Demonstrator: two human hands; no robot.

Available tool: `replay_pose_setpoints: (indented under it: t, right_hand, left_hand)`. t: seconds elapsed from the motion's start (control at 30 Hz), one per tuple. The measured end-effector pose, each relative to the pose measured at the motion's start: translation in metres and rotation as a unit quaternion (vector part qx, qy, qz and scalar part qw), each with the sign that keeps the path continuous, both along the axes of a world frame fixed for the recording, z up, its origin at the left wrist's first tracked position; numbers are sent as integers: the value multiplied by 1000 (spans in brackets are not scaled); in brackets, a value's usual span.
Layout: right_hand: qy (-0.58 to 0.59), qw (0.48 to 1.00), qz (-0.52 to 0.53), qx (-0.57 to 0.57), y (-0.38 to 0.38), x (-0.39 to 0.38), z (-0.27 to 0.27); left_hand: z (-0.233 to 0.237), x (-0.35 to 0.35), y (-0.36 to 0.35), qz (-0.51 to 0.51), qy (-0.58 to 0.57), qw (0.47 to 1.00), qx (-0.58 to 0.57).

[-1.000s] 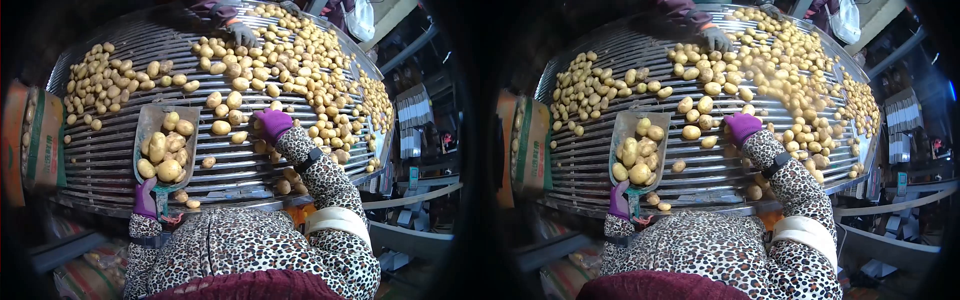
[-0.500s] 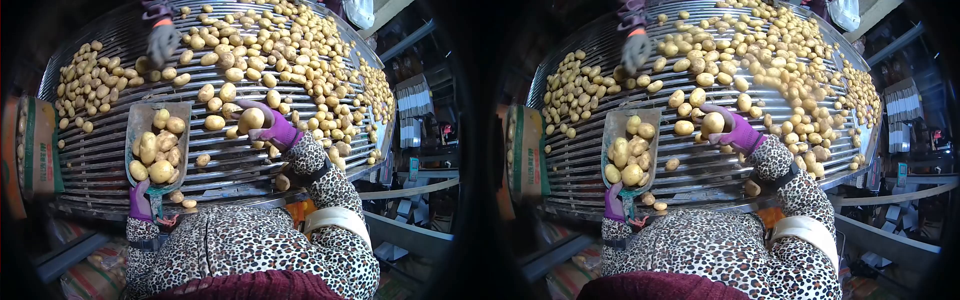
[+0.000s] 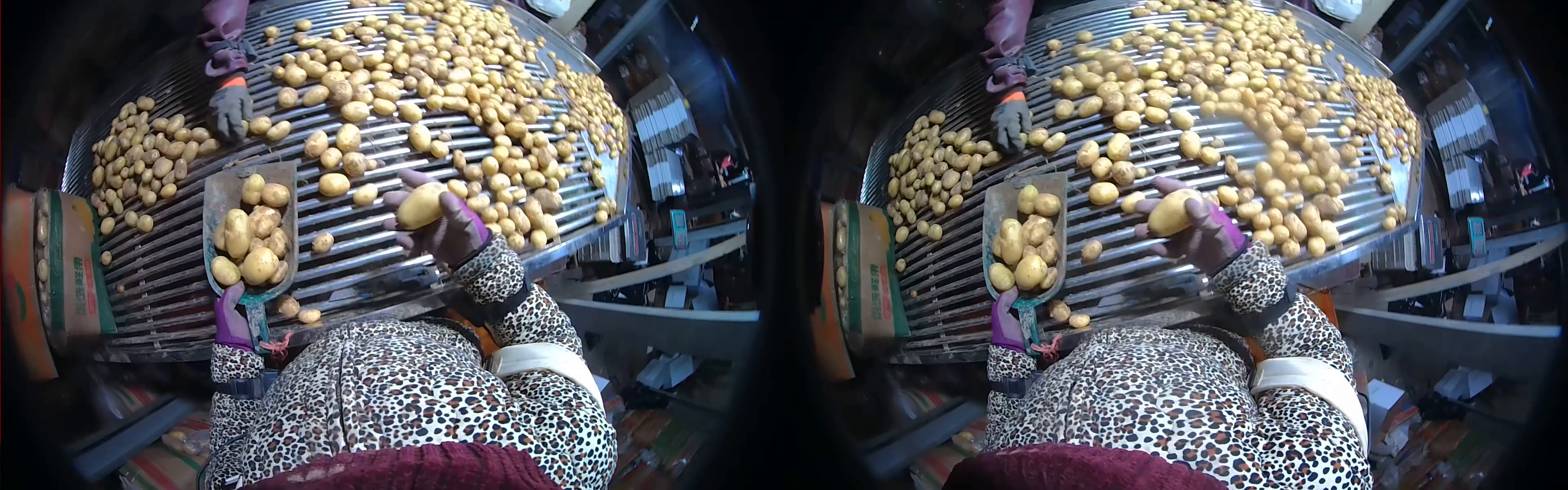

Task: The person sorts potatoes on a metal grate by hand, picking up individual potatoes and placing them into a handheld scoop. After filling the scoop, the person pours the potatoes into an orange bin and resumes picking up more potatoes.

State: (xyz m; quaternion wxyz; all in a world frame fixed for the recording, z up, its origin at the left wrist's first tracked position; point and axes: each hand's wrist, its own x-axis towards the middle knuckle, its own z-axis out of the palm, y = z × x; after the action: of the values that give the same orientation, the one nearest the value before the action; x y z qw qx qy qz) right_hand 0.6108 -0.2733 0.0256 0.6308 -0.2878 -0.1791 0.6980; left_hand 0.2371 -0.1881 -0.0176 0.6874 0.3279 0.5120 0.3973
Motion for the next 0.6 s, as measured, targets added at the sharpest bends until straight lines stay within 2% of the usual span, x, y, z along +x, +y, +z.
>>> replay_pose_setpoints:
  t: [0.1,0.2,0.27,0.33,0.4,0.47,0.5,0.53,0.57,0.6]
  right_hand:
    - [-77,989,-120,-46,-44,20,-7]
    - [-250,937,-228,-87,-115,52,-7]
    - [-282,906,-292,-123,-170,70,-21]
    - [-333,865,-319,-199,-240,100,-59]
    - [-337,817,-343,-317,-301,115,-88]
    - [-620,635,-283,-363,-359,139,-140]
    - [-624,609,-298,-388,-376,138,-154]
    - [-628,582,-313,-411,-389,137,-169]
    - [-616,568,-330,-434,-405,142,-194]
    - [-604,548,-346,-464,-413,145,-211]
  left_hand:
    - [-8,-4,1,-11,1,1000,3]
    - [-29,-15,6,-6,-45,999,-13]
    - [-28,-14,6,0,-32,999,-5]
    - [-40,-21,10,-8,-60,998,-20]
    - [-36,-11,6,-30,-73,996,-36]
    - [-31,-10,7,-27,-61,998,-7]
    - [-36,-16,7,-44,-34,997,51]
    - [-28,-11,4,-46,-60,996,54]
    - [-39,-19,11,-66,-8,995,74]
    - [-21,-7,2,-65,-4,994,82]
